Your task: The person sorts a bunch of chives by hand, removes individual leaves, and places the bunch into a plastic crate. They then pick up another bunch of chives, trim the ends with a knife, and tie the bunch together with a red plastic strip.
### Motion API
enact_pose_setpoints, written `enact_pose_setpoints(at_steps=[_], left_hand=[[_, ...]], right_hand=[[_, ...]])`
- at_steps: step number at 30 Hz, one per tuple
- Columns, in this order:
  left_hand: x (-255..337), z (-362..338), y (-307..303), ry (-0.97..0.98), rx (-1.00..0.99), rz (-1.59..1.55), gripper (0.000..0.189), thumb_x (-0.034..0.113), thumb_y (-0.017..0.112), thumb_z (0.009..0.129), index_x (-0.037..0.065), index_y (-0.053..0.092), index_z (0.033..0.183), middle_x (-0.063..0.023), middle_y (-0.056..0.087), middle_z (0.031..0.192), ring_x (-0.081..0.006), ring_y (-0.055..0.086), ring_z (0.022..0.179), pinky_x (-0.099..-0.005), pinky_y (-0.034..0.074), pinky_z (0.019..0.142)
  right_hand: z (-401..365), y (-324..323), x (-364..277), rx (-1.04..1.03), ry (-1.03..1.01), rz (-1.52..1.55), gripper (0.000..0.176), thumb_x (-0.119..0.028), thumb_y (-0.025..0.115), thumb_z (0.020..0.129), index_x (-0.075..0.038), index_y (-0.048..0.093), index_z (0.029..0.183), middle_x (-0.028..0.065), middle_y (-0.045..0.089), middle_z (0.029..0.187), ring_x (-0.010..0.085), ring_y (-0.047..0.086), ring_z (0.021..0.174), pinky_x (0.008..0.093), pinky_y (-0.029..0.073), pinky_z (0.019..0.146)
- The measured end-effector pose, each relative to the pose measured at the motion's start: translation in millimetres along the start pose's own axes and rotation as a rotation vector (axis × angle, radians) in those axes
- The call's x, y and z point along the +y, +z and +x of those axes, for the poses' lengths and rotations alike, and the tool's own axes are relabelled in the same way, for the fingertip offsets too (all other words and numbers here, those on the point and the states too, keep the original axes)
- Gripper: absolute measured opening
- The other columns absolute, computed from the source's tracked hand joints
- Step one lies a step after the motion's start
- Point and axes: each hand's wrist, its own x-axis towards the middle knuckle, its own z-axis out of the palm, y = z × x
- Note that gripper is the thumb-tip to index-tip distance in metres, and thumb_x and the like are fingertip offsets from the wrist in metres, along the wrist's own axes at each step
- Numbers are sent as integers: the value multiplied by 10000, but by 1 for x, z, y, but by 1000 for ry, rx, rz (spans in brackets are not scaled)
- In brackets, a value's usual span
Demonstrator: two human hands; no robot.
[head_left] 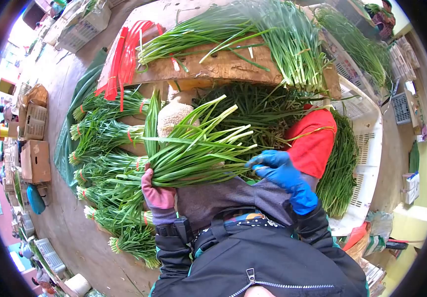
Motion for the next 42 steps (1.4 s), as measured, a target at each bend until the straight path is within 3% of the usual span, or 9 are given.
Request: enact_pose_setpoints(at_steps=[7, 10, 14, 15, 20, 22, 31, 40, 42], left_hand=[[6, -6, 14, -75, 3, -39, 335, 137, 461, 884, 98, 491, 1216, -135, 564, 1157, -235, 573, 1017, -417, 486, 868], [0, 3, -8, -8, -14, -28, 329, 134, 453, 892, 97, 489, 1216, -134, 559, 1165, -238, 571, 1015, -420, 487, 866], [-3, -1, -5, 78, -110, 130, 332, 107, 420, 914, 81, 439, 1244, -142, 546, 1163, -222, 561, 1021, -392, 486, 875], [-9, 0, -12, 295, -141, 501, 321, 89, 403, 921, 80, 426, 1242, -153, 536, 1165, -223, 558, 1021, -392, 492, 866], [-11, 1, -11, 292, -152, 410, 314, 86, 405, 923, 70, 426, 1235, -152, 533, 1168, -222, 557, 1018, -368, 489, 872], [-3, 5, -14, 30, -74, 67, 325, 89, 403, 923, 75, 416, 1248, -150, 527, 1179, -214, 554, 1023, -362, 483, 883], [1, 4, -12, -74, -50, -41, 350, 134, 436, 902, 111, 456, 1251, -134, 548, 1173, -231, 559, 1035, -418, 472, 890], [-2, 0, -2, 13, -63, 120, 343, 129, 431, 901, 86, 459, 1241, -128, 562, 1150, -225, 564, 1029, -398, 483, 875], [-1, -1, 1, -6, -49, 86, 340, 129, 436, 898, 86, 467, 1233, -123, 566, 1142, -224, 568, 1020, -394, 488, 866]], right_hand=[[35, 63, 4, -245, -232, -382, 159, -22, 664, 730, -29, 672, 889, 94, 631, 754, 167, 609, 708, 287, 485, 643], [33, 64, -23, -144, -161, 159, 127, -58, 665, 722, -30, 672, 845, 96, 649, 769, 188, 626, 721, 291, 486, 655], [9, -16, 0, 223, -10, -116, 86, -98, 632, 789, -19, 659, 768, 52, 613, 689, 119, 566, 627, 263, 467, 614], [-3, -29, 15, 284, 34, -121, 135, -137, 662, 776, -9, 652, 818, 50, 600, 691, 115, 542, 591, 263, 466, 594], [-32, -23, 38, 251, 172, -512, 456, -235, 736, 720, 7, 590, 1078, 70, 608, 791, 120, 536, 584, 262, 471, 574], [-24, -4, 32, 206, 133, -427, 535, -256, 754, 701, 1, 569, 1132, 74, 606, 837, 129, 548, 590, 256, 472, 571], [-10, 20, 61, 109, 233, -56, 147, -19, 652, 769, 4, 637, 913, 9, 556, 687, 60, 545, 659, 226, 459, 547], [-18, -19, 47, 72, 402, 13, 163, -32, 585, 787, 5, 638, 937, 4, 604, 741, 76, 559, 664, 244, 470, 615], [-18, -36, 55, 217, 60, -451, 158, -53, 585, 777, -22, 643, 920, 34, 593, 708, 95, 557, 661, 260, 462, 615]])
